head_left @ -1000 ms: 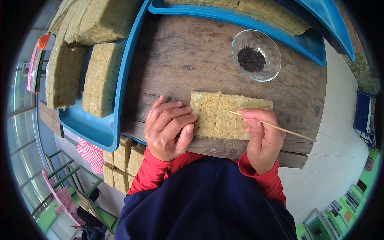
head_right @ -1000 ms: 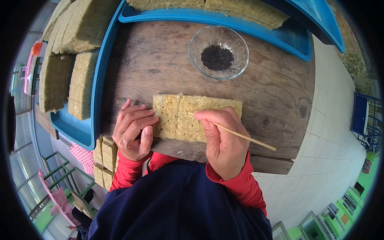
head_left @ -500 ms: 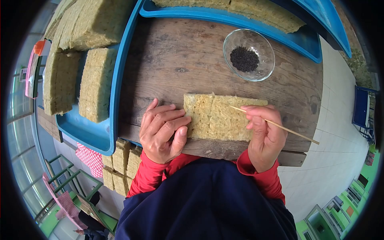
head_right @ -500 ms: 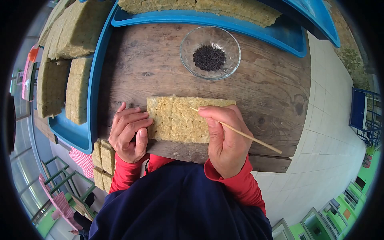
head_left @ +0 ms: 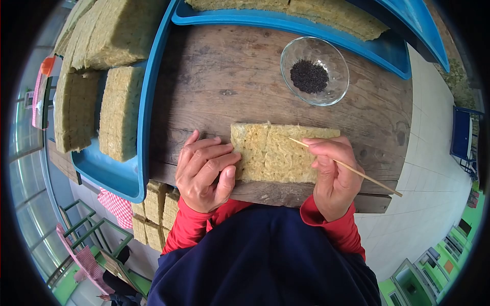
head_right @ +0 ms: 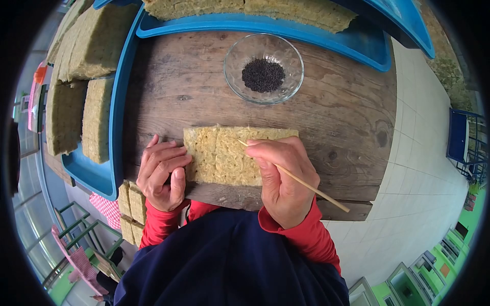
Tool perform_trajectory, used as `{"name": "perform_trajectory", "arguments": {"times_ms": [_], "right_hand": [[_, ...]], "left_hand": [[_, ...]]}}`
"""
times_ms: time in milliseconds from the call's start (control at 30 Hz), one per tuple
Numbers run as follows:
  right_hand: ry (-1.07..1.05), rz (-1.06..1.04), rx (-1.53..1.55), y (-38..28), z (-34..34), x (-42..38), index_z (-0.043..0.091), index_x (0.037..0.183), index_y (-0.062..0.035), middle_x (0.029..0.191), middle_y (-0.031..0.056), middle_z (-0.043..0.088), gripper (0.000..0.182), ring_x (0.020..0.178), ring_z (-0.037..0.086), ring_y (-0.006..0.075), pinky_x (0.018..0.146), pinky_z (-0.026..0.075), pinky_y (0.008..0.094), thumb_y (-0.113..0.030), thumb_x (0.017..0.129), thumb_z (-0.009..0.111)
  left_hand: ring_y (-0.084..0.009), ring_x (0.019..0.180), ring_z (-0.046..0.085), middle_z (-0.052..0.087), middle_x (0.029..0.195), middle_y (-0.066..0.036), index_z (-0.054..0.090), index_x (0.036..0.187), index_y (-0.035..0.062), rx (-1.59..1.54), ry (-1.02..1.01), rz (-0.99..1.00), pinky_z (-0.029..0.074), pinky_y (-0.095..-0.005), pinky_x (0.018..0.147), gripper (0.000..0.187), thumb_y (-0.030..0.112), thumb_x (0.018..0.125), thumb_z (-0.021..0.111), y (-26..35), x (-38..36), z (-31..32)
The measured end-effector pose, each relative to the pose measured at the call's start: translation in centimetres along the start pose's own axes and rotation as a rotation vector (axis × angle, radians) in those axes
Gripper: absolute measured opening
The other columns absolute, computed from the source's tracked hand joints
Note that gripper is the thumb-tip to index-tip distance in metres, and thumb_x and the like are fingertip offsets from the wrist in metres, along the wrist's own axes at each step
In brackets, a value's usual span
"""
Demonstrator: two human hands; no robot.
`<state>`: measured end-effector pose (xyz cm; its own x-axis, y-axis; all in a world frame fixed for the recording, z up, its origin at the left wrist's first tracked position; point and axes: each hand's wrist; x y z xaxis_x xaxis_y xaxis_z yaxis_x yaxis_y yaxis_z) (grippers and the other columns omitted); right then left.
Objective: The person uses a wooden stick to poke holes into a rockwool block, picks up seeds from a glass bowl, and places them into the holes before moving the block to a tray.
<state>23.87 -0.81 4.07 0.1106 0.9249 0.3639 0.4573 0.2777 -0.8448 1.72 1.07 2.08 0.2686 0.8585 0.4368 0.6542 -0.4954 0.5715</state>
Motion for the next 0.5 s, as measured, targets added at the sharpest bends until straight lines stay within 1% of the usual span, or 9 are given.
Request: {"name": "perform_trajectory", "arguments": {"times_ms": [33,100,200,300,400,500], "right_hand": [[0.000,0.000,0.000,0.02,0.03,-0.04,0.066,0.095,-0.0053,0.089,0.0082,0.070,0.010,0.075,0.062,0.0218,0.065,0.051,0.0289,0.000,0.087,0.065],[0.009,0.012,0.001,0.02,0.13,-0.09,0.065,0.095,-0.0054,0.090,0.0083,0.070,0.010,0.075,0.062,0.0223,0.065,0.051,0.0290,0.000,0.087,0.065],[-0.026,-0.002,-0.021,-0.09,0.05,0.07,0.065,0.096,-0.0053,0.090,0.0085,0.070,0.009,0.075,0.063,0.0223,0.065,0.051,0.0291,-0.001,0.088,0.065],[0.029,0.015,0.012,0.26,0.02,-0.25,0.065,0.096,-0.0049,0.090,0.0087,0.070,0.008,0.075,0.062,0.0221,0.065,0.051,0.0291,-0.001,0.089,0.065],[0.003,-0.014,-0.007,0.20,0.09,0.03,0.065,0.096,-0.0045,0.090,0.0090,0.070,0.008,0.075,0.062,0.0219,0.065,0.051,0.0289,-0.001,0.089,0.064],[0.011,0.007,0.036,0.24,0.03,-0.10,0.065,0.096,-0.0044,0.090,0.0091,0.070,0.008,0.076,0.063,0.0222,0.065,0.051,0.0287,-0.001,0.089,0.064]], "left_hand": [[-0.0254,0.092,0.066,0.071,0.086,-0.005,0.075,0.084,0.0111,0.000,0.000,0.000,0.045,-0.0496,0.099,0.013,0.021,0.081,0.067,0.06,0.02,-0.02],[-0.0295,0.091,0.066,0.070,0.084,-0.010,0.073,0.081,0.0043,-0.009,-0.019,-0.005,0.043,-0.0522,0.100,0.023,0.023,0.087,0.062,0.21,0.11,-0.11],[-0.0296,0.090,0.066,0.070,0.084,-0.010,0.073,0.081,0.0042,-0.007,-0.019,-0.005,0.044,-0.0521,0.099,0.023,0.023,0.087,0.061,0.24,0.14,-0.10],[-0.0296,0.090,0.066,0.070,0.084,-0.010,0.072,0.081,0.0041,-0.007,-0.017,-0.006,0.044,-0.0522,0.099,0.023,0.024,0.088,0.062,0.20,0.10,-0.04],[-0.0295,0.091,0.066,0.070,0.084,-0.010,0.072,0.081,0.0039,-0.015,-0.015,-0.008,0.044,-0.0522,0.099,0.024,0.024,0.088,0.062,0.25,0.13,-0.03],[-0.0295,0.091,0.066,0.070,0.084,-0.010,0.072,0.081,0.0037,-0.017,-0.019,-0.008,0.044,-0.0523,0.099,0.024,0.025,0.088,0.062,0.23,0.14,-0.05]]}}
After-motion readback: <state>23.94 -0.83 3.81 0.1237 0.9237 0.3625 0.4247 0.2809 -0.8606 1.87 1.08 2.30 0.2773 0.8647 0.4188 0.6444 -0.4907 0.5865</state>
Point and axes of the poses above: each hand's wrist, its own x-axis towards the middle knuckle, its own z-axis out of the palm, y = z × x
